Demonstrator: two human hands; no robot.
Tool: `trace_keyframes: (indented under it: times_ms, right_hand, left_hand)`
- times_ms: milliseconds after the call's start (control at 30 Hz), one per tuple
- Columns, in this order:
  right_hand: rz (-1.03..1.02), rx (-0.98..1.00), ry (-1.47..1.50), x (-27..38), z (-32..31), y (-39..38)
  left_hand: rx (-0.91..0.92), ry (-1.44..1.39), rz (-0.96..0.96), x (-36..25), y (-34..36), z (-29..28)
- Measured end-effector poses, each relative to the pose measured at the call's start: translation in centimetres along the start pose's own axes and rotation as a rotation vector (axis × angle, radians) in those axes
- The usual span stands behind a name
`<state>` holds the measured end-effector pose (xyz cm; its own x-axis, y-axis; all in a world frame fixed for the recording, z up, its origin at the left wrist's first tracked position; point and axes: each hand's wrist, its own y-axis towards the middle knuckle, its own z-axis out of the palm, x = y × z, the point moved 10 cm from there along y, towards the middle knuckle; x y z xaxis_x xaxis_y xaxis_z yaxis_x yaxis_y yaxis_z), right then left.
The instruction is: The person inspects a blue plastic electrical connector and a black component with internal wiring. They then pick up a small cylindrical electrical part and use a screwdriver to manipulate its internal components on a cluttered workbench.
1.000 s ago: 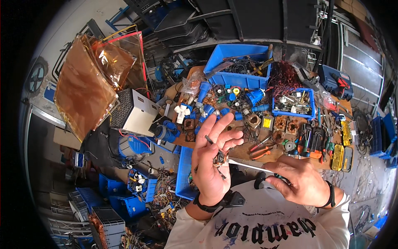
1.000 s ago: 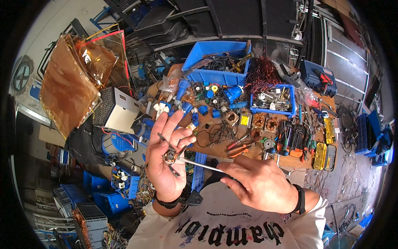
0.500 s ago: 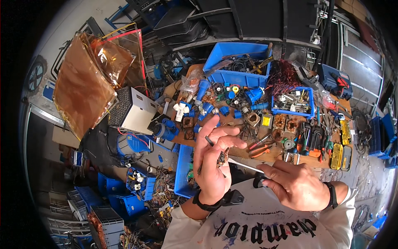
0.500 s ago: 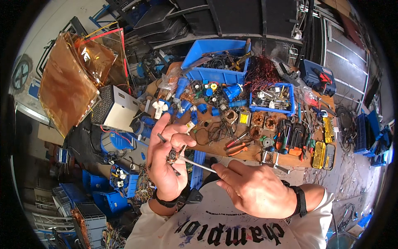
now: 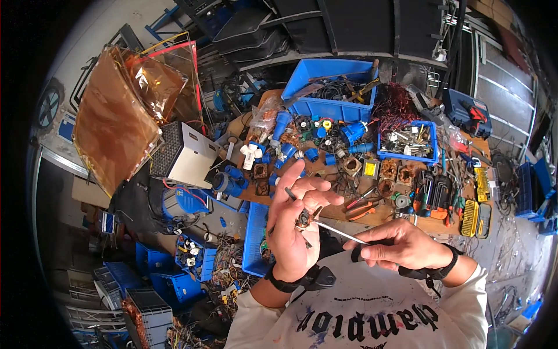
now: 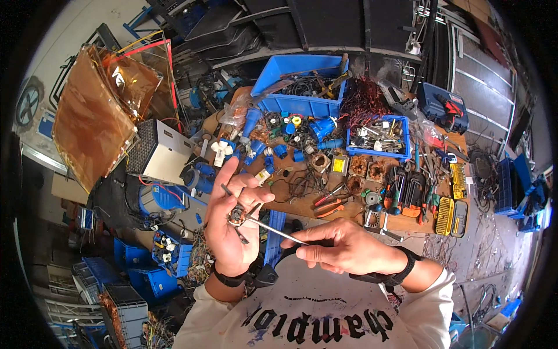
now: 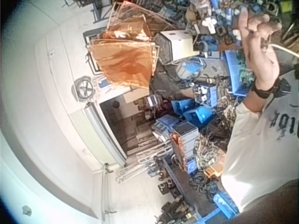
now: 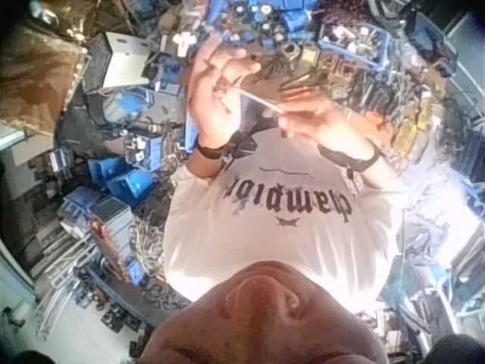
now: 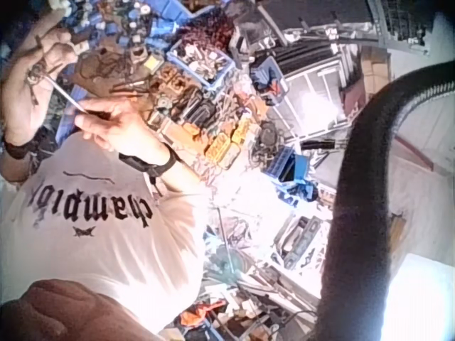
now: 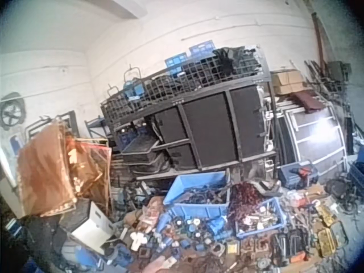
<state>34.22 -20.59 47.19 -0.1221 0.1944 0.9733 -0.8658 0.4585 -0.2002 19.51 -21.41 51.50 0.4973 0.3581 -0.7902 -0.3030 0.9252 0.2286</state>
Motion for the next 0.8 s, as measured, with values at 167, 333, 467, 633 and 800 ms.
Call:
trace_keyframes:
  times_ms: [167,333,467,633,800]
  right_hand:
    - [-0.412,-0.37,-0.936,5.8,0.1,-2.6]
    - [-0.296,-0.344,-0.973,5.5,-0.2,-3.0]
    - [-0.314,-0.26,-0.714,5.4,-0.2,-3.3]
    - [-0.349,-0.161,-0.401,3.0,-0.7,-2.5]
    - [0.178,0.093,0.241,-1.3,0.5,-2.1]
  left_hand:
    - [-0.05,0.011,-0.047,1.5,0.6,-0.4]
    - [-0.083,0.066,-0.096,1.9,0.8,0.3]
    - [-0.019,0.042,-0.065,1.4,0.6,0.9]
    - [0.02,0.037,-0.074,1.9,0.5,1.4]
    - [0.033,0.014,-0.043,1.5,0.4,1.3]
